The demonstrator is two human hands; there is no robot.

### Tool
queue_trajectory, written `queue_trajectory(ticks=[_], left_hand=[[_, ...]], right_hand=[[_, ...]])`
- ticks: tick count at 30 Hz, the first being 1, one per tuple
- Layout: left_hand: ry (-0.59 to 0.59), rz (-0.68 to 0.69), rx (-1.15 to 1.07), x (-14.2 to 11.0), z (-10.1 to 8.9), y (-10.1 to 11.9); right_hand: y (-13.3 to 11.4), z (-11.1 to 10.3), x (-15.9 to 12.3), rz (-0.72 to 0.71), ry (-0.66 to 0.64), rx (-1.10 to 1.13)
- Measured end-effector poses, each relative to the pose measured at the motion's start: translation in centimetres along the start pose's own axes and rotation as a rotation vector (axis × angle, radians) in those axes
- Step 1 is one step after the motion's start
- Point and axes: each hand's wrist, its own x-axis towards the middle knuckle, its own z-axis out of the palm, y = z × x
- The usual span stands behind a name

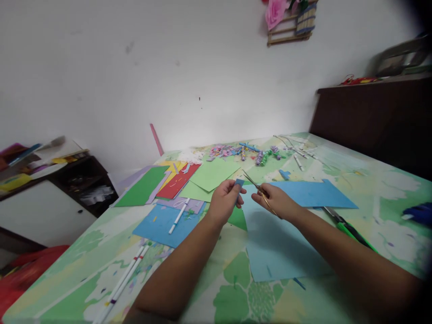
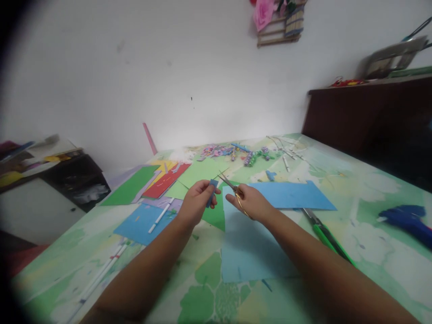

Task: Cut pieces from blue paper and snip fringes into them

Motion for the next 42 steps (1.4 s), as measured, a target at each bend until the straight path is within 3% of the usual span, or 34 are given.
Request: queue_trajectory(ticks=[5, 12, 18, 27, 32, 37, 42], left_hand=[[-0.063, 0.017, 0.056, -0.4, 0.3, -0.3], [-0.152, 0.013, 0.178, -0.8, 0.3, -0.9], [-0.224, -0.08, 0.153, -0.8, -0.3, -1.9], [-0.292, -0.206, 0.047, -1.6, -0.1, -2.9], [-0.296, -0.178, 0.044, -1.7, -0.5, -3.9], [-0.293, -0.196, 0.04, -1.5, -0.3, -4.8], [-0.362, -0.238, 0.107, -1.9, 0.5, -5.6]], right_hand=[[-1.0, -1.4, -1.3, -0.084, -0.133, -0.323], [-0.5, -0.9, -2.1, -0.152, -0.244, -0.333], [0.2, -0.6, -2.3, -0.139, -0.326, -0.324], [1.2, -0.5, -2.5, -0.175, -0.403, -0.308], [2.1, -0.2, -2.7, -0.168, -0.393, -0.362], [3.8, -1.2, -2.5, -0.135, -0.407, -0.506], [3.4, -0.6, -3.1, -0.153, -0.401, -0.518]])
